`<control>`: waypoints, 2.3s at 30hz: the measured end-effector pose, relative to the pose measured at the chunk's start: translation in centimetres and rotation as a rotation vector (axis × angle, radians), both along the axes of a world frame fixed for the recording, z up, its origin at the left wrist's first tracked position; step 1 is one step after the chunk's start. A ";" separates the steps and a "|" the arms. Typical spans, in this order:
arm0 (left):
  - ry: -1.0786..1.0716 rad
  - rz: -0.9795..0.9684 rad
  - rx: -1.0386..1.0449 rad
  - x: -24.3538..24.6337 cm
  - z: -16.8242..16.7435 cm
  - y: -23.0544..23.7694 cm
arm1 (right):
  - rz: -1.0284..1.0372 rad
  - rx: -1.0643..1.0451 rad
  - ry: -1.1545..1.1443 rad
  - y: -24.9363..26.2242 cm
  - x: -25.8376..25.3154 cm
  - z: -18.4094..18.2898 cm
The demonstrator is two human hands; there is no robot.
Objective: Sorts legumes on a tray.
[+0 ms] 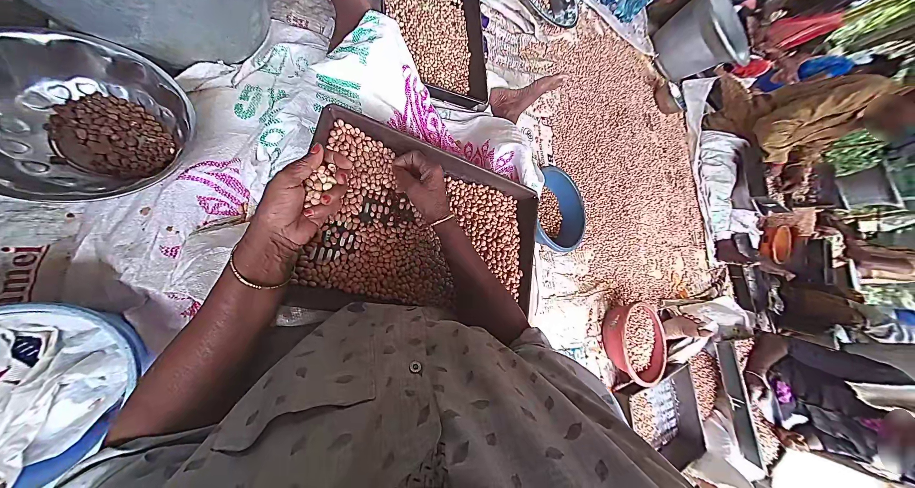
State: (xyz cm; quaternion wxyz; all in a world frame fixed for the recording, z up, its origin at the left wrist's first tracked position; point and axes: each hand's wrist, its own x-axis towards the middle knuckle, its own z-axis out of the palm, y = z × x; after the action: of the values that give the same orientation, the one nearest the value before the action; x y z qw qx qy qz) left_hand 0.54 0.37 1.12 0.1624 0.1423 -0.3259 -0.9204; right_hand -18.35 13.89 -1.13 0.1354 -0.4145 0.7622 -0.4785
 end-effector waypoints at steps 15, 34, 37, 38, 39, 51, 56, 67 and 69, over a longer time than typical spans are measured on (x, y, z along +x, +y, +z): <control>0.010 0.040 0.029 0.6 0.7 0.8 | 0.076 0.444 0.643 -0.6 3.0 0.3; 0.171 0.099 0.094 0.4 -0.5 -0.2 | 0.050 0.155 0.604 -4.6 2.1 -0.7; 0.201 0.153 0.099 0.7 -0.6 0.1 | 0.037 0.064 0.488 -4.1 1.2 -0.7; 0.211 0.174 0.116 0.4 -0.4 -0.2 | 0.034 0.031 0.426 -3.9 1.0 -0.6; 0.222 0.186 0.127 0.3 -0.3 -0.5 | 0.035 0.005 0.356 -3.7 0.8 -0.5; 0.215 0.226 0.170 0.2 0.0 -0.6 | 0.040 0.088 -0.147 -2.3 0.0 1.6; 0.188 0.219 0.135 0.1 -0.1 -0.6 | 0.036 -0.261 -0.858 -2.7 2.2 3.5; -0.065 0.560 -0.502 -1.7 0.7 6.0 | -0.344 -0.391 -1.640 -2.3 12.3 5.6; -0.052 0.522 -0.745 -1.8 0.3 6.8 | -0.390 -0.410 -1.649 -2.2 12.5 5.6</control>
State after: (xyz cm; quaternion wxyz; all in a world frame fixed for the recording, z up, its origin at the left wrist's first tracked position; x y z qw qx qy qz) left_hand -1.23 7.13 1.41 0.4209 0.1746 -0.5918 -0.6649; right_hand -5.86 11.72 4.47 0.4824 0.1860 0.3774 -0.7683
